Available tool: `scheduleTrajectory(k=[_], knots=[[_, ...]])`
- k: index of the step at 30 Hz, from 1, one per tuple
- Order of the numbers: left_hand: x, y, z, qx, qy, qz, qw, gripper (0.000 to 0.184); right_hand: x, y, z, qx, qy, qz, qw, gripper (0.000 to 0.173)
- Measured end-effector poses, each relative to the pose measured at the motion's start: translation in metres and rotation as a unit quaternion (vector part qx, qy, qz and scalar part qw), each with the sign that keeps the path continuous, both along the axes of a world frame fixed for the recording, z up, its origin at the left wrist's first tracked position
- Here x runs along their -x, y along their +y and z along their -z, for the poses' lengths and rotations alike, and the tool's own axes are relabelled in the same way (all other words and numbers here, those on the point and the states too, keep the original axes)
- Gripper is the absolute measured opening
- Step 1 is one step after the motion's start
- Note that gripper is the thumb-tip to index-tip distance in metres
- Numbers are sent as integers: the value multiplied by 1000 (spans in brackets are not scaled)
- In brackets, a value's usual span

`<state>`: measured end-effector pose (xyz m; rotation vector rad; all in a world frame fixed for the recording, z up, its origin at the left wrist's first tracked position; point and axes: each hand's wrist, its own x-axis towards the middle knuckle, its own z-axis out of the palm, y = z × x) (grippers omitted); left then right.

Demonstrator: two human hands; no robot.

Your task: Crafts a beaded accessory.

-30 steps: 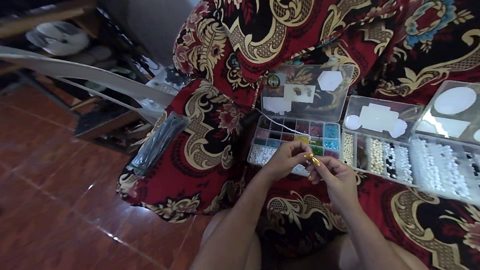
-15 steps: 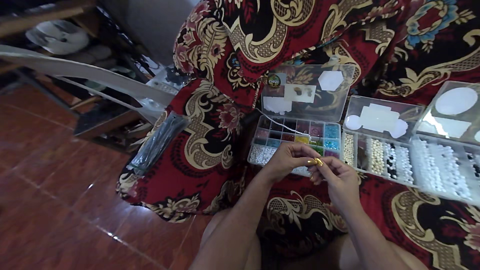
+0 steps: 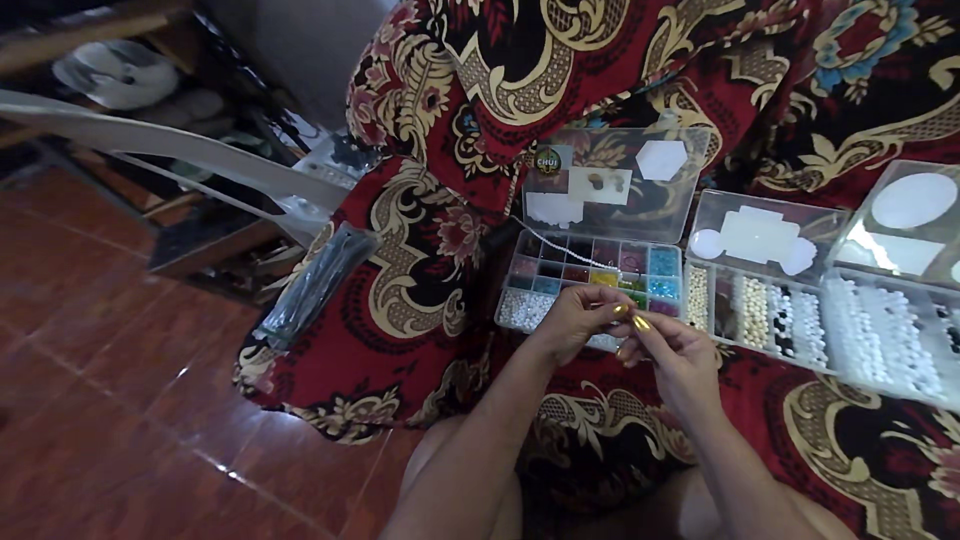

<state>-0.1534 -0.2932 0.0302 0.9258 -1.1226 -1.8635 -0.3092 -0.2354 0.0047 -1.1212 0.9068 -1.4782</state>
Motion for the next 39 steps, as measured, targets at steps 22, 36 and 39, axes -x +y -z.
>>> scheduleTrajectory(k=[22, 36, 39], knots=[[-8, -6, 1, 32, -17, 36, 999, 17, -4, 3, -2, 29, 86, 38, 995, 20], [-15, -10, 2, 147, -39, 42, 988, 16, -4, 3, -2, 15, 105, 28, 994, 18], [-16, -9, 1, 146, -38, 45, 988, 15, -4, 3, -3, 12, 107, 33, 994, 18]])
